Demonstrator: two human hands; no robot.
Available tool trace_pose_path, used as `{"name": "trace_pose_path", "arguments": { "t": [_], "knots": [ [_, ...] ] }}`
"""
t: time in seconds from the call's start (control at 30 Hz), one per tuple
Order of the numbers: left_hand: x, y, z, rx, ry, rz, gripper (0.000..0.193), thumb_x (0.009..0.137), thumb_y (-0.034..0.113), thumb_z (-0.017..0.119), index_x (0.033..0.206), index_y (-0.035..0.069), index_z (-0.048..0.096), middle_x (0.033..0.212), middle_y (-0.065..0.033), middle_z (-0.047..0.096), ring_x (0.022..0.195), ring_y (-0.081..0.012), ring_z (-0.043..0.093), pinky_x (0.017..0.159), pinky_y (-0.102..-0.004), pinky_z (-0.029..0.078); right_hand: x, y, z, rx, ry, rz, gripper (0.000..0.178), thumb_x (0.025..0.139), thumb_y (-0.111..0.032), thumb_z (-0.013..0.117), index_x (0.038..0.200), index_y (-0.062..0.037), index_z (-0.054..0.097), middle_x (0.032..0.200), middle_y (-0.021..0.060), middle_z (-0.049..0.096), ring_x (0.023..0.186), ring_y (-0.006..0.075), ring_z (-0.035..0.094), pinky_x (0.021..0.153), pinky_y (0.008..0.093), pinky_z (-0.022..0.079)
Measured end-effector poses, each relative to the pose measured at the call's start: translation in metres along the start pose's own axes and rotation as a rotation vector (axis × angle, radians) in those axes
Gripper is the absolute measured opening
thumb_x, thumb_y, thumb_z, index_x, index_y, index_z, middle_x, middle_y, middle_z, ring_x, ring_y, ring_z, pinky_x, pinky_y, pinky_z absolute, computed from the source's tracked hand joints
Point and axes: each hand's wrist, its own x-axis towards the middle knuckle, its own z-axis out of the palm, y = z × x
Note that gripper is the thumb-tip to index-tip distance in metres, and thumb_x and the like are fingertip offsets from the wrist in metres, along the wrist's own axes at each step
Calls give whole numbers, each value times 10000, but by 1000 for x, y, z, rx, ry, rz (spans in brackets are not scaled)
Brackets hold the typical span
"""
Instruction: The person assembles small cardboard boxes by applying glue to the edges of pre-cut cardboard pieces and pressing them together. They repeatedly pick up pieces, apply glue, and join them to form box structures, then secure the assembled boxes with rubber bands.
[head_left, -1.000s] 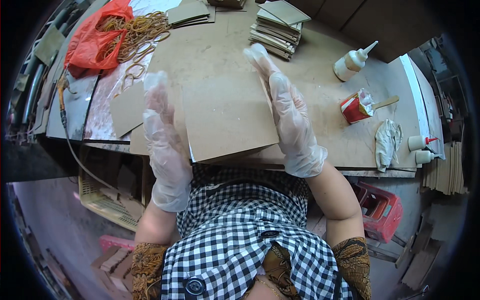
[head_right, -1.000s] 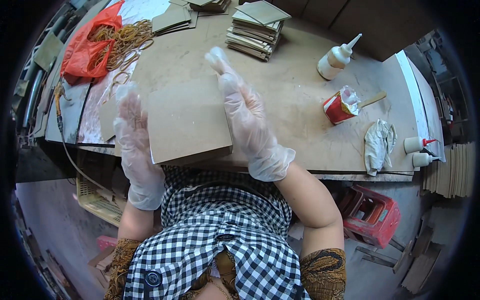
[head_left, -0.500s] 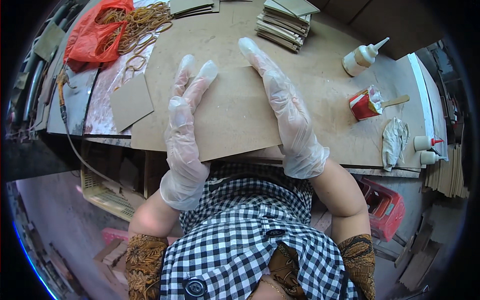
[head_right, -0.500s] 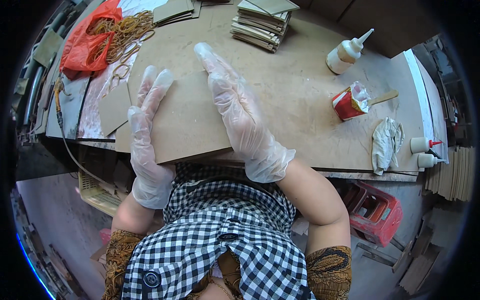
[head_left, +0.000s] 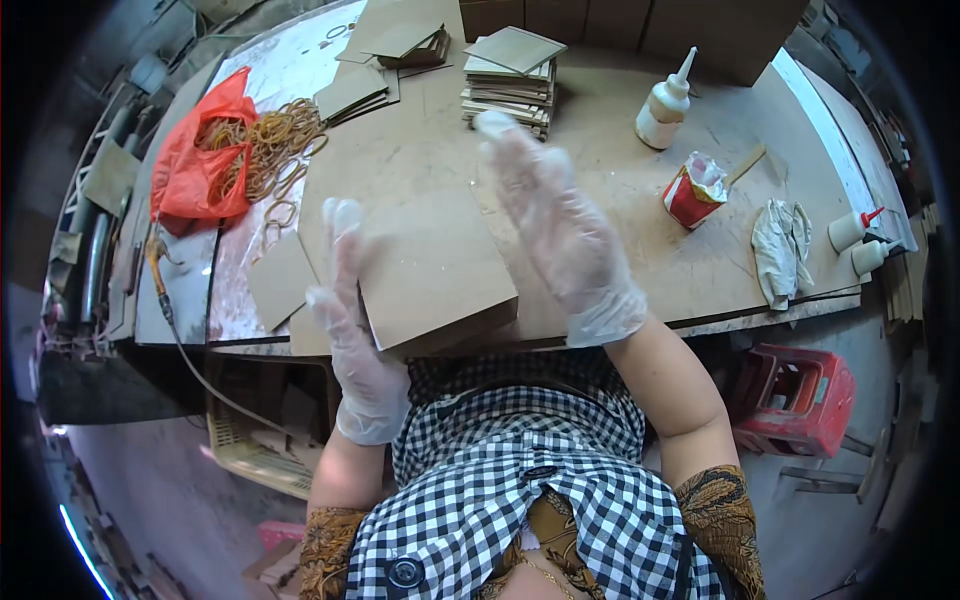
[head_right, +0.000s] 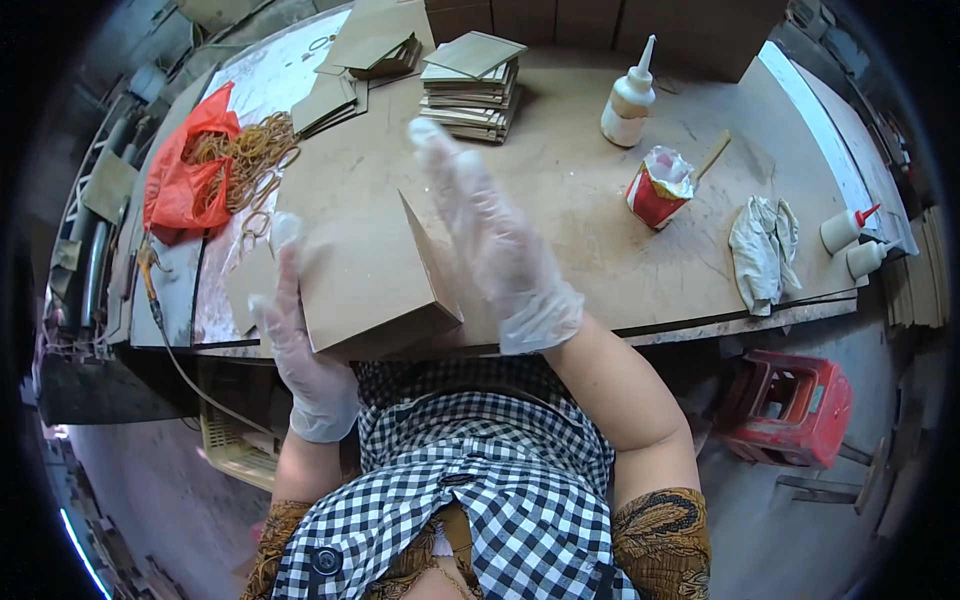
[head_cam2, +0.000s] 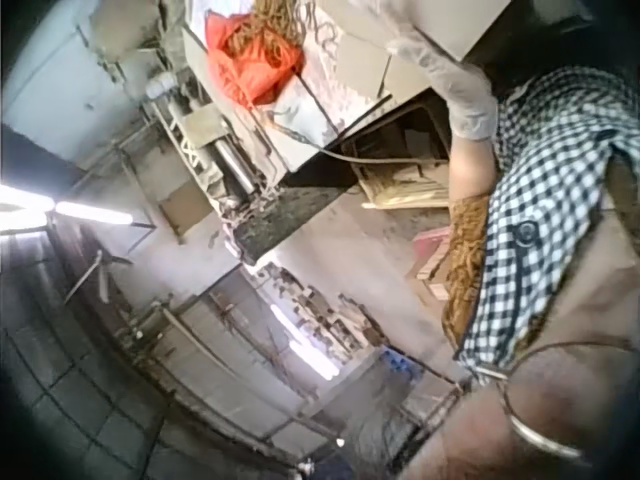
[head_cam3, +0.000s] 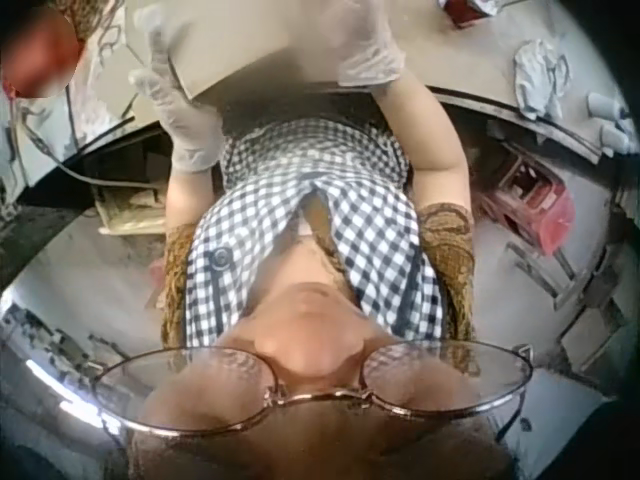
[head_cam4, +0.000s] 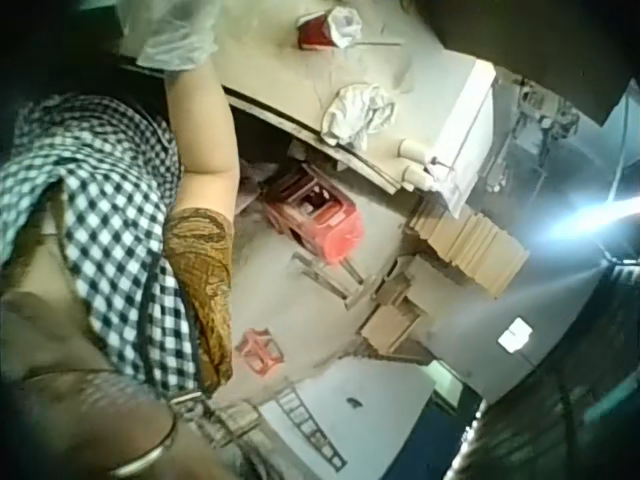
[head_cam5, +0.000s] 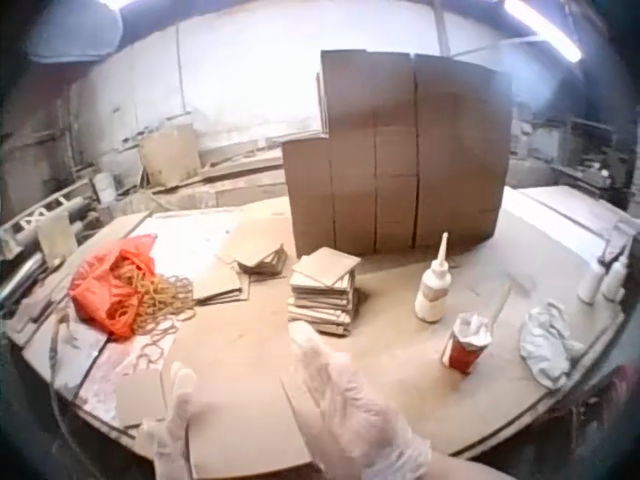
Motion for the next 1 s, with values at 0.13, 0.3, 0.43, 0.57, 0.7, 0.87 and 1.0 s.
{"name": "trace_pose_path", "arguments": {
  "t": [0.13,0.3,0.43,0.57,0.7,0.87,1.0],
  "knots": [
    [-5,5,-8,-20,-41,64,830,966,676,319,1565,120,172,1594,-133,249,1458,-270,269,1196,-439,211,-21,-37,-24,-116,102,-155,526,1058,-312,364,1460,28,373,1549,150,350,1448,252,307,1217,375,179],
    [-6,-7,-40,172,-143,129,1141,746,684,655,1579,155,83,1629,-110,136,1471,-279,231,1193,-447,214,-65,-77,-54,-489,204,-336,466,1054,-239,368,1406,57,446,1479,193,439,1409,276,374,1205,378,221],
    [-11,-8,-46,128,-255,-100,1381,550,421,915,1584,219,22,1650,-85,32,1492,-263,166,1194,-444,205,-106,-120,-93,-1227,701,-597,458,999,-228,492,1380,27,498,1404,179,517,1330,264,464,1141,381,319],
    [-10,-8,-52,80,-262,-242,1496,452,294,962,1582,206,-14,1654,-88,-18,1502,-252,109,1194,-448,196,-117,-180,-149,-2336,1039,-459,582,915,-333,612,1415,-63,488,1465,184,461,1381,293,398,1131,424,315],
    [0,-16,-83,220,-400,-141,1536,433,278,967,1574,134,-50,1651,-97,-36,1507,-253,59,1203,-420,129,-131,-206,-234,-2641,786,-21,719,893,-438,608,1482,-82,397,1534,178,365,1440,332,278,1162,438,252],
    [19,-12,-73,256,-499,19,1548,422,434,951,1575,130,-36,1646,-139,-50,1513,-259,14,1204,-437,102,-145,-236,-268,-2026,751,-171,465,916,-290,599,1288,-11,584,1333,159,573,1220,292,521,1058,380,392],
    [29,3,-73,411,-551,126,1432,433,450,945,1574,158,130,1644,-150,-34,1516,-276,8,1206,-443,119,-140,-228,-146,-1311,931,-195,292,928,-107,538,1152,45,647,1117,123,687,958,200,665,875,298,516]
  ]
}}
